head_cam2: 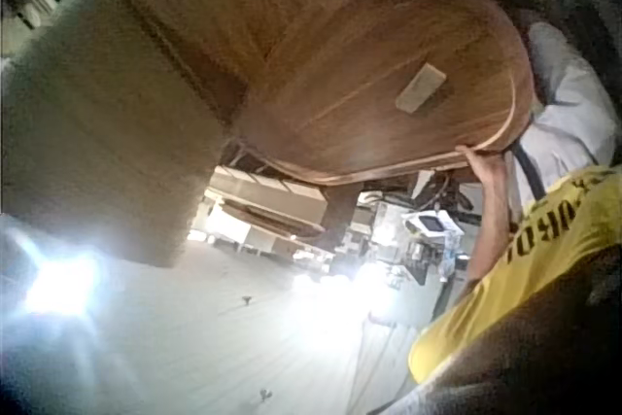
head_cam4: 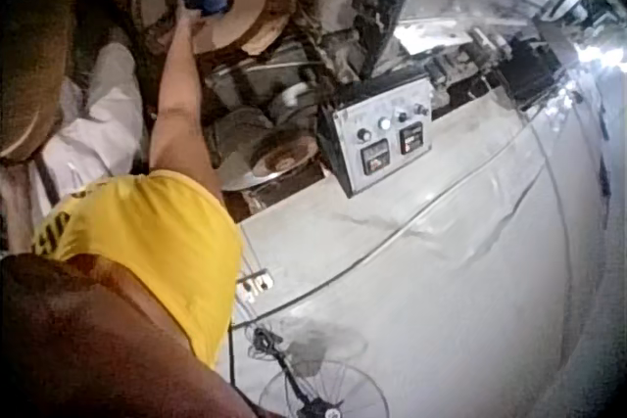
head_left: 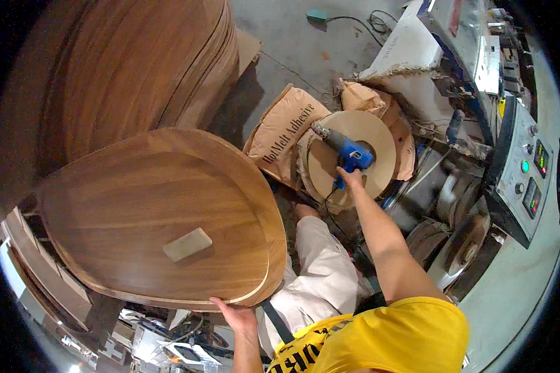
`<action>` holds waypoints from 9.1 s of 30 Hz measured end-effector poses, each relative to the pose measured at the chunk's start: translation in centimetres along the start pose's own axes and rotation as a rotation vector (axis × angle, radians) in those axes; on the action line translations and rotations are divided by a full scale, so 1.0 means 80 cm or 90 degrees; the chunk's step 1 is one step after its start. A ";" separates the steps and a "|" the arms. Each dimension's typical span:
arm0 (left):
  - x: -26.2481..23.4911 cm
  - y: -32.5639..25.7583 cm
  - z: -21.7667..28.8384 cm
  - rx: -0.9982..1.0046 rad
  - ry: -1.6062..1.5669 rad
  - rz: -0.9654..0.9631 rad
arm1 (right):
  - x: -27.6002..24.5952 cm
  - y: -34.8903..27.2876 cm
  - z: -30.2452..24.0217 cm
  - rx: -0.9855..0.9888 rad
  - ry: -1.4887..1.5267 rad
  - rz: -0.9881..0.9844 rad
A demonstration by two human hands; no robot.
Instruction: The person uses a heat gun and a small wooden block to apply and smooth edge banding on the rim of an oval wooden tray.
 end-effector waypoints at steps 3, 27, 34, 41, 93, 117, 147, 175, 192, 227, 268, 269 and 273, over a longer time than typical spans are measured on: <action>0.008 0.016 -0.021 -0.014 0.012 -0.098 | -0.028 0.081 0.031 0.014 0.087 0.139; -0.003 0.010 -0.007 -0.036 -0.062 -0.052 | -0.374 -0.344 -0.298 -0.952 -0.557 0.351; 0.000 0.003 -0.001 -0.050 -0.046 -0.058 | -0.419 -0.364 -0.259 -0.840 -0.488 0.291; 0.013 -0.001 0.003 -0.065 -0.075 -0.043 | -0.416 -0.390 -0.271 -0.835 -0.405 0.263; 0.007 -0.001 0.003 -0.106 -0.168 0.014 | -0.311 -0.487 -0.431 -0.871 -0.143 -0.015; 0.009 0.001 -0.008 -0.080 -0.164 0.010 | -0.284 -0.513 -0.460 -0.775 0.004 -0.194; 0.015 0.002 -0.003 0.001 -0.158 0.084 | -0.292 -0.543 -0.458 -0.938 -0.423 0.153; -0.040 0.031 -0.028 -0.105 -0.186 -0.004 | -0.340 -0.523 -0.408 -0.918 -0.436 0.267; -0.007 0.013 -0.012 -0.023 -0.091 0.025 | -0.395 -0.471 -0.345 -0.842 -0.416 0.271; -0.016 0.015 -0.014 -0.056 -0.123 0.018 | -0.294 -0.351 -0.541 -0.602 -0.248 -0.251; -0.024 0.020 -0.022 -0.069 -0.100 0.090 | -0.221 -0.399 -0.636 -0.740 -0.349 -0.213; -0.023 0.020 -0.022 -0.069 -0.101 0.087 | -0.220 -0.401 -0.635 -0.745 -0.342 -0.196; -0.030 0.026 -0.027 -0.053 -0.105 0.060 | -0.218 -0.407 -0.637 -0.755 -0.350 -0.177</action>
Point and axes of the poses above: each hand's wrist, its own y-axis towards the middle knuckle, its own x-axis out of the palm, z = x × y, the point moved 1 cm from there along y, towards the middle knuckle, and after that the axes turned 3 degrees about -y, right-handed, at the moved point
